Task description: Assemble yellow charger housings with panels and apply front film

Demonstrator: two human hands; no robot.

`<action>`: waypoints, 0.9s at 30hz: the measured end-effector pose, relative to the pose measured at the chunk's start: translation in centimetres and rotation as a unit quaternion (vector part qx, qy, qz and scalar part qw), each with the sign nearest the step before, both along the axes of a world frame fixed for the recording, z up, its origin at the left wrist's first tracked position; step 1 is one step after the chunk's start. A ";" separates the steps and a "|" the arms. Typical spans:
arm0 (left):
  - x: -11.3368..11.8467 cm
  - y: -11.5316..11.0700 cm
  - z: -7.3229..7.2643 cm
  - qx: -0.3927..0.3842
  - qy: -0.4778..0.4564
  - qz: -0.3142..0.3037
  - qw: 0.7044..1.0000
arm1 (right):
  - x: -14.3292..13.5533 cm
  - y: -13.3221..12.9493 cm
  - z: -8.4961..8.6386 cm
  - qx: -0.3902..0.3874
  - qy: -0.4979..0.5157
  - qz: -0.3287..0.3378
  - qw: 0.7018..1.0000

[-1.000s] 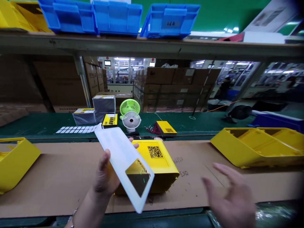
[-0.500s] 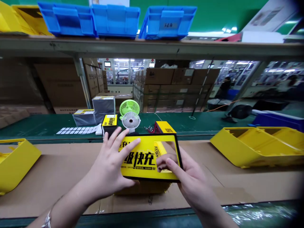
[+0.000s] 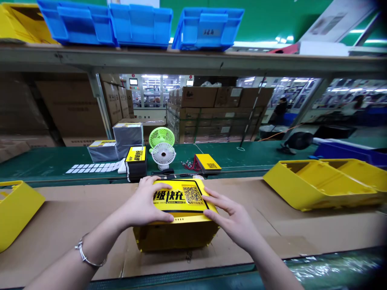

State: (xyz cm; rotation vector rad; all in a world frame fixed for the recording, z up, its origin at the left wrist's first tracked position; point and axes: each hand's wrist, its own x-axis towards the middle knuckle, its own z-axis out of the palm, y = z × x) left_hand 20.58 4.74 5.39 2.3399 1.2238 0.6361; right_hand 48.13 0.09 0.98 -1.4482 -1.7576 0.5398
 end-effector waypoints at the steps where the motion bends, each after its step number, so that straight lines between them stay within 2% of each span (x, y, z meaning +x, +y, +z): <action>1: 0.1 0.0 0.1 -0.003 -0.001 0.000 1.000 | 0.1 0.2 -0.1 -0.005 0.025 0.003 1.000; 6: 0.7 0.3 1.1 -0.006 0.029 -0.024 0.999 | 0.7 0.7 -0.5 -0.041 0.112 0.027 0.992; 10: 0.8 0.5 0.9 0.008 0.067 -0.046 0.997 | 0.8 0.5 0.5 -0.064 0.093 0.042 0.993; 14: -1.1 0.2 -0.5 0.002 0.089 -0.051 0.995 | 1.1 1.1 1.9 -0.051 0.022 0.090 0.994; 18: -3.9 -0.4 -1.5 -0.040 0.058 -0.031 0.997 | 1.8 3.8 2.0 -0.069 0.019 0.147 0.987; 20: -4.6 -0.7 -1.7 -0.045 0.050 -0.019 0.998 | 1.7 5.8 1.7 -0.082 0.016 0.132 0.988; 23: -4.0 -1.0 -1.8 -0.033 0.066 0.011 0.997 | 0.1 8.4 1.8 -0.054 -0.057 0.042 0.996; 25: -2.5 -1.1 -1.8 -0.006 0.092 0.034 0.995 | -1.9 8.9 2.2 -0.025 -0.106 0.001 0.994; 27: -0.7 -1.1 -1.7 0.027 0.117 0.030 0.992 | -4.2 8.1 2.7 0.011 -0.155 0.019 0.988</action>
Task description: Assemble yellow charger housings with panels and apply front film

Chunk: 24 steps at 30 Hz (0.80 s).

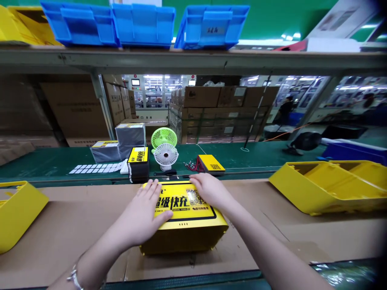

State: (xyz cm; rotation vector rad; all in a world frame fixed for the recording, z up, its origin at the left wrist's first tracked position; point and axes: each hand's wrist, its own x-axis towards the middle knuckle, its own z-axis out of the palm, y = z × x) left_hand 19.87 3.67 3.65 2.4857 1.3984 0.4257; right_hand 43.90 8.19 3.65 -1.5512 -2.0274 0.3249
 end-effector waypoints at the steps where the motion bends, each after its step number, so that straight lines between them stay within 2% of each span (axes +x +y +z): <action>1: 0.8 0.1 0.1 0.011 0.009 -0.014 1.000 | -1.1 -0.8 0.2 0.015 -0.034 0.031 0.999; 4: 2.1 0.4 0.4 0.013 0.023 -0.059 0.998 | -3.1 -3.3 0.8 0.011 -0.130 0.155 0.979; 6: 1.7 0.6 0.6 0.002 0.022 -0.071 0.997 | -2.6 -4.3 1.0 -0.022 -0.151 0.191 0.970; 8: 0.4 0.8 0.6 -0.010 0.014 -0.070 0.997 | -1.0 -4.6 1.2 -0.041 -0.162 0.185 0.968; 11: -1.3 0.8 0.4 -0.027 -0.011 -0.058 0.998 | 1.3 -4.3 0.9 -0.046 -0.160 0.119 0.979; 14: -0.9 0.6 0.1 -0.015 -0.020 -0.035 0.999 | 1.0 -4.4 0.2 -0.028 -0.155 0.049 0.986; 16: 0.5 0.4 0.1 0.006 -0.011 -0.034 0.999 | -0.4 -4.7 -0.1 -0.012 -0.162 0.071 0.984; 19: 2.3 0.6 0.3 0.010 0.002 -0.071 0.997 | -2.3 -5.0 0.3 -0.010 -0.166 0.159 0.973; 21: 2.1 0.7 0.5 -0.001 0.002 -0.086 0.996 | -2.2 -5.1 0.8 -0.025 -0.162 0.182 0.970; 24: 0.0 0.9 0.5 -0.028 -0.025 -0.062 0.997 | -0.1 -5.2 1.4 -0.056 -0.142 0.159 0.975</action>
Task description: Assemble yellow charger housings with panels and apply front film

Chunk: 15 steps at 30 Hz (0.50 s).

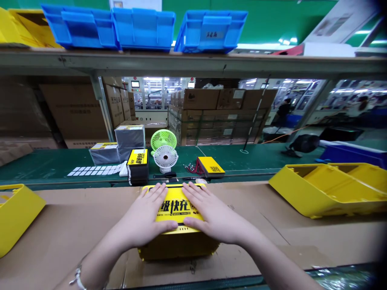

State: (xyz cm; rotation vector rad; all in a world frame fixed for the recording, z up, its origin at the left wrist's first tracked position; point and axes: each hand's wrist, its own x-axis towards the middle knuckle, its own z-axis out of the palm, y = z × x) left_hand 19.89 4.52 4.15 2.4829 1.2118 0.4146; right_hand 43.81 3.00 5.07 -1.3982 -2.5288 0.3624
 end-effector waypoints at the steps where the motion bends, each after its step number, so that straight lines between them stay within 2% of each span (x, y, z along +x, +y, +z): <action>1: -0.9 -0.1 -0.1 -0.016 -0.020 0.014 1.000 | 1.0 -0.1 0.0 -0.011 0.015 -0.018 1.000; 4: -3.3 -0.9 -0.9 -0.072 -0.122 0.060 0.988 | 4.0 -0.9 -0.6 -0.062 0.104 -0.062 0.991; 6: -4.2 -1.8 -2.3 -0.115 -0.214 0.088 0.966 | 5.5 -1.6 -1.9 -0.107 0.199 -0.071 0.972; 9: -4.7 -3.5 -6.1 -0.199 -0.347 0.119 0.909 | 6.4 -2.9 -5.1 -0.162 0.333 -0.057 0.927; 11: -4.9 -4.4 -9.2 -0.242 -0.407 0.123 0.872 | 6.1 -3.6 -7.7 -0.177 0.355 -0.076 0.915; 13: -5.0 -5.1 -11.6 -0.274 -0.418 0.104 0.860 | 5.2 -3.9 -9.6 -0.161 0.338 -0.147 0.916; 15: -4.9 -5.4 -12.4 -0.278 -0.417 0.100 0.859 | 4.6 -3.8 -10.2 -0.135 0.324 -0.212 0.912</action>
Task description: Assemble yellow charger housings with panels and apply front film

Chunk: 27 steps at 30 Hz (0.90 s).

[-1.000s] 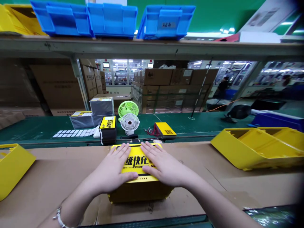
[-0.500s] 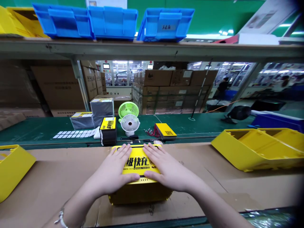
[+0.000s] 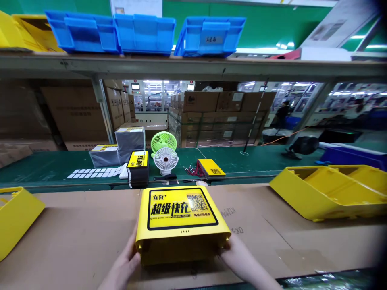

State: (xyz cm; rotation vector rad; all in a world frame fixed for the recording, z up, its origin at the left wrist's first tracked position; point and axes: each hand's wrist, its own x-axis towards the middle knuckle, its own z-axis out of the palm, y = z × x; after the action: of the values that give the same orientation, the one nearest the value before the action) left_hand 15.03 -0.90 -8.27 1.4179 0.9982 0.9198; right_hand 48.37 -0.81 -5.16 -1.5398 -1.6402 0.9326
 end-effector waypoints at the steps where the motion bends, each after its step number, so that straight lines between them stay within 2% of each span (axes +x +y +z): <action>1: 0.2 -0.1 0.3 -0.002 -0.004 0.006 1.000 | -0.2 0.1 0.3 -0.001 0.000 -0.017 1.000; 5: 2.5 0.5 4.2 -0.057 -0.082 0.030 0.995 | 0.0 0.7 3.4 -0.013 0.063 -0.030 0.997; 6: 3.5 0.9 5.1 -0.074 -0.109 0.032 0.991 | -0.2 0.7 4.2 0.013 0.057 -0.056 0.997; 8: 5.6 1.8 6.1 -0.090 -0.156 0.039 0.983 | -1.1 0.3 5.0 0.116 -0.023 -0.123 0.985; 10: 7.9 2.7 5.8 -0.085 -0.176 0.045 0.980 | -3.0 -0.5 4.6 0.245 -0.148 -0.126 0.950; 11: 9.0 3.1 5.2 -0.076 -0.168 0.046 0.982 | -4.0 -0.9 4.0 0.298 -0.208 -0.092 0.927; 13: 10.8 3.6 3.6 -0.057 -0.147 0.030 0.987 | -5.8 -1.4 2.4 0.355 -0.307 -0.021 0.883; 14: 11.4 3.9 2.6 -0.069 -0.147 0.006 0.987 | -6.1 -1.3 1.5 0.371 -0.343 -0.018 0.862; 16: 12.1 4.3 0.8 -0.121 -0.152 -0.056 0.979 | -5.6 -0.7 0.0 0.398 -0.383 -0.083 0.830; 18: 12.3 4.6 -0.7 -0.156 -0.143 -0.087 0.973 | -3.2 0.4 -0.9 0.413 -0.398 -0.170 0.801; 20: 12.3 4.8 -1.6 -0.146 -0.120 -0.072 0.979 | 0.5 1.7 -1.3 0.404 -0.441 -0.205 0.775; 25: 12.3 5.1 -2.6 -0.137 -0.098 -0.038 0.985 | 10.6 4.1 -1.7 0.353 -0.569 -0.280 0.688; 27: 12.4 5.2 -2.9 -0.143 -0.093 -0.038 0.985 | 13.4 4.6 -2.0 0.328 -0.591 -0.308 0.670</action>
State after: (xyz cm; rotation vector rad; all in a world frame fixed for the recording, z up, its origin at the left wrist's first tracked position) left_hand 27.45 4.26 -11.21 1.1003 0.8902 0.8010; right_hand 61.80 3.83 -7.11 -1.9710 -1.6035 -1.2076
